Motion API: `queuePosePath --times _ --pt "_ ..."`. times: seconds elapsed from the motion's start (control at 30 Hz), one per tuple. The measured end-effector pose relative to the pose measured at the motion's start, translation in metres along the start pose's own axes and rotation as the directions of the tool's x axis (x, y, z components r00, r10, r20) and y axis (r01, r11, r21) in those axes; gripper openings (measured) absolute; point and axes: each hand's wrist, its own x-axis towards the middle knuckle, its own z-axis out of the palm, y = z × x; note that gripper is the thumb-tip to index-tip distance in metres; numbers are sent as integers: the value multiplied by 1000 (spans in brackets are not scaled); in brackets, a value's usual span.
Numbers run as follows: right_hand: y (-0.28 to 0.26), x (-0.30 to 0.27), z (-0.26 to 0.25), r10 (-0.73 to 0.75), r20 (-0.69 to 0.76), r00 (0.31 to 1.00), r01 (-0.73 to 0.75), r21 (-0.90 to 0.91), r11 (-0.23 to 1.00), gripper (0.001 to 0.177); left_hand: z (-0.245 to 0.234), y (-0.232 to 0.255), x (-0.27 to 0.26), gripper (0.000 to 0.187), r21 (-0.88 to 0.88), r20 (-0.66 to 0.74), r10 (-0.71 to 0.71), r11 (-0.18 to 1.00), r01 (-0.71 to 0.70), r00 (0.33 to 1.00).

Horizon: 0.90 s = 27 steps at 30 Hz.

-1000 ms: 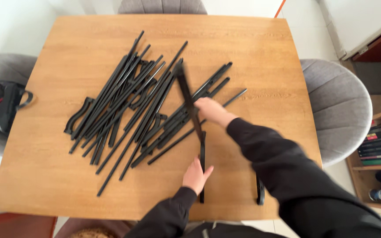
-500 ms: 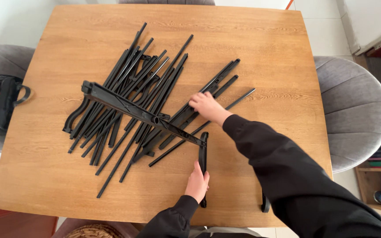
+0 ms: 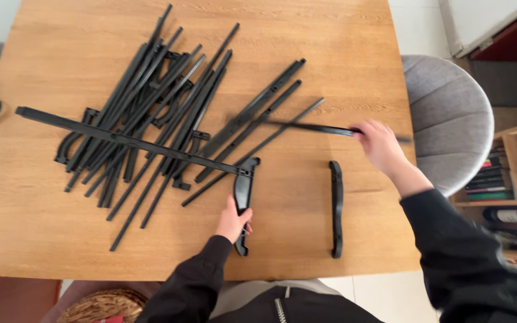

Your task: The person assembles a black metal frame on a wooden table. They pick up rods and curved connectors, insert the rods into the connectors, and build a multi-legged structure. The person handles the parts one at a time and arranges them into a standing frame.

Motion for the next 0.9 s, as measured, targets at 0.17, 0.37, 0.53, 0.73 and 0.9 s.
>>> queuePosePath --times 0.17,0.37,0.53,0.73,0.9 --pt "0 -86 -4 473 331 817 -553 683 477 28 9 -11 -12 44 6 -16 -58 998 59 998" --pt "-29 -124 -6 426 364 828 -363 928 -87 28 20 -16 -23 50 264 -71 -89 959 105 993" --pt "-36 -118 -8 447 308 840 -252 950 -183 25 13 -32 -22 60 551 -111 -75 825 124 991" --pt "-41 -113 -3 411 323 852 -281 946 -163 23 2 -75 3 70 757 -88 221 649 -79 971" --pt "-62 -112 49 423 472 774 -450 879 -158 23 19 -77 2 49 110 -32 68 992 -64 997"
